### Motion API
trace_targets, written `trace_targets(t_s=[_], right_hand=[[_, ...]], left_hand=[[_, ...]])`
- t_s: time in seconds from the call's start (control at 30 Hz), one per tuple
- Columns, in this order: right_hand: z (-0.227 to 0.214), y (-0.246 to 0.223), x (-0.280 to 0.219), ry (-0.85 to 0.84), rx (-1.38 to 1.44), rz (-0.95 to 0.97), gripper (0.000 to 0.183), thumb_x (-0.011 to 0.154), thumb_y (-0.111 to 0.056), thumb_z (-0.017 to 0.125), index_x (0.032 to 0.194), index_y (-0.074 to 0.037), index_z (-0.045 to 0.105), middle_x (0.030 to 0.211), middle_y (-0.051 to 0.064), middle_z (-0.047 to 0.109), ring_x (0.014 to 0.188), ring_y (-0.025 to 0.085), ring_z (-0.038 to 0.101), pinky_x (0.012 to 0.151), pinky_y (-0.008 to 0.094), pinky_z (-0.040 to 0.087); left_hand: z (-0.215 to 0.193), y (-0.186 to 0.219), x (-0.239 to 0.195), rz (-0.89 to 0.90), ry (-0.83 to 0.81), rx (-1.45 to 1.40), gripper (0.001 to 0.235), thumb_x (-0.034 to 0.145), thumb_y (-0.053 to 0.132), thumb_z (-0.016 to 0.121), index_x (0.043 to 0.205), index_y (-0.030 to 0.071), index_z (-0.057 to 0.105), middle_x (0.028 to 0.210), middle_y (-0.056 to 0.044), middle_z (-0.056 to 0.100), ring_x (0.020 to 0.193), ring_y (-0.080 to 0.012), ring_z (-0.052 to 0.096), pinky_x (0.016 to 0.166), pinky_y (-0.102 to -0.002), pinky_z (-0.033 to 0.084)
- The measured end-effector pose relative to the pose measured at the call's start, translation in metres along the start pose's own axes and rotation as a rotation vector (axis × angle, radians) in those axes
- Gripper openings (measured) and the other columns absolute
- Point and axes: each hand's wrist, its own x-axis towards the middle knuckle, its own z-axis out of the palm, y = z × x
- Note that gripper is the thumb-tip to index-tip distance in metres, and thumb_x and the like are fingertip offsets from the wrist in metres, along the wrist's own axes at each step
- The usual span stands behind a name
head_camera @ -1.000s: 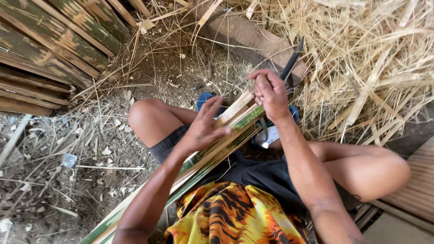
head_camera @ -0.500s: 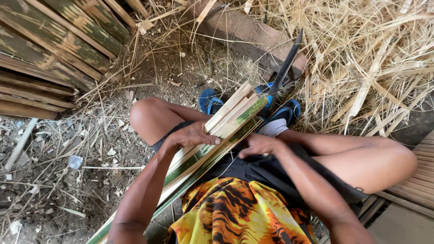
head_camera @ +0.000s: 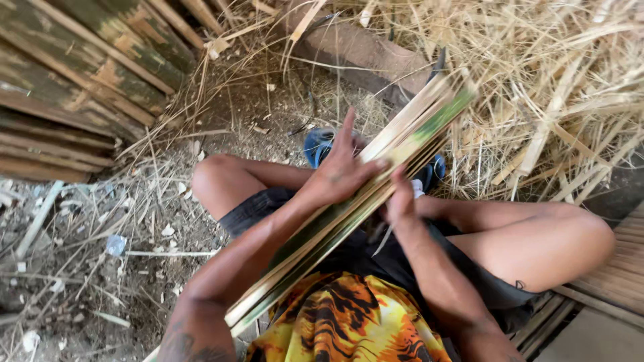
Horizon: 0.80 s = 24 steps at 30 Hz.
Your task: The person sits on the ground and uses a machete to split long bamboo poles into thin strips. They then gather the strips, align them, and tie them together with a wire to form a bundle.
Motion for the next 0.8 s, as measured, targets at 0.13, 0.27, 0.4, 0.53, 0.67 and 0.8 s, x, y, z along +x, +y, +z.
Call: trace_targets(t_s=[0.13, 0.27, 0.4, 0.53, 0.67, 0.8], right_hand=[[0.007, -0.122, 0.053, -0.078, -0.106, -0.309, 0.097, 0.085, -0.067, 0.076, 0.148, 0.001, 0.047, 0.137, 0.020, 0.059, 0.126, 0.036, 0.057, 0.111, 0.045, 0.049], [0.005, -0.194, 0.088, 0.147, -0.283, -0.388, 0.110, 0.079, -0.067, 0.079, 0.151, 0.005, 0.038, 0.148, 0.034, 0.046, 0.134, 0.045, 0.054, 0.112, 0.051, 0.051], [-0.021, -0.195, 0.101, 0.282, -0.338, -0.284, 0.123, 0.073, -0.074, 0.077, 0.156, 0.000, 0.025, 0.160, 0.034, 0.036, 0.146, 0.045, 0.043, 0.119, 0.051, 0.042], [-0.085, -0.169, 0.075, 0.281, -0.387, -0.218, 0.139, 0.066, -0.091, 0.062, 0.161, 0.000, 0.014, 0.164, 0.030, 0.020, 0.152, 0.043, 0.027, 0.119, 0.057, 0.034], [-0.143, -0.073, 0.038, 0.258, -0.393, -0.249, 0.103, 0.088, -0.085, 0.042, 0.149, -0.002, 0.042, 0.153, 0.021, 0.049, 0.146, 0.033, 0.042, 0.123, 0.046, 0.035], [-0.121, 0.025, 0.024, 0.175, -0.685, -0.450, 0.057, 0.103, -0.067, 0.046, 0.101, -0.010, 0.051, 0.088, 0.002, 0.042, 0.085, 0.016, 0.045, 0.082, 0.038, 0.045]], left_hand=[[0.020, 0.018, 0.088, -0.154, -0.133, -0.376, 0.129, 0.073, 0.062, 0.072, 0.165, 0.004, 0.003, 0.153, -0.034, 0.045, 0.141, -0.0427, 0.049, 0.118, -0.049, 0.038], [-0.002, -0.056, 0.084, -0.008, -0.573, -0.447, 0.131, 0.080, 0.076, 0.069, 0.168, 0.002, 0.007, 0.171, -0.029, 0.016, 0.157, -0.0406, 0.022, 0.124, -0.049, 0.026], [0.022, -0.120, 0.053, -0.282, -0.763, -0.613, 0.135, 0.068, 0.073, 0.080, 0.162, -0.003, 0.019, 0.153, -0.027, 0.047, 0.136, -0.0374, 0.048, 0.112, -0.046, 0.041], [0.043, -0.183, 0.048, -0.331, -0.972, -0.469, 0.137, 0.071, 0.066, 0.083, 0.171, 0.002, 0.014, 0.140, -0.038, 0.048, 0.116, -0.0485, 0.053, 0.103, -0.060, 0.046], [0.053, -0.249, 0.027, -0.402, -1.047, -0.602, 0.124, 0.084, 0.070, 0.076, 0.167, -0.002, 0.019, 0.165, -0.016, 0.034, 0.151, -0.0247, 0.036, 0.124, -0.042, 0.029], [0.055, -0.215, 0.023, -0.547, -0.987, -0.475, 0.111, 0.083, 0.066, 0.075, 0.159, -0.005, 0.035, 0.153, -0.019, 0.048, 0.139, -0.0280, 0.047, 0.116, -0.044, 0.036]])
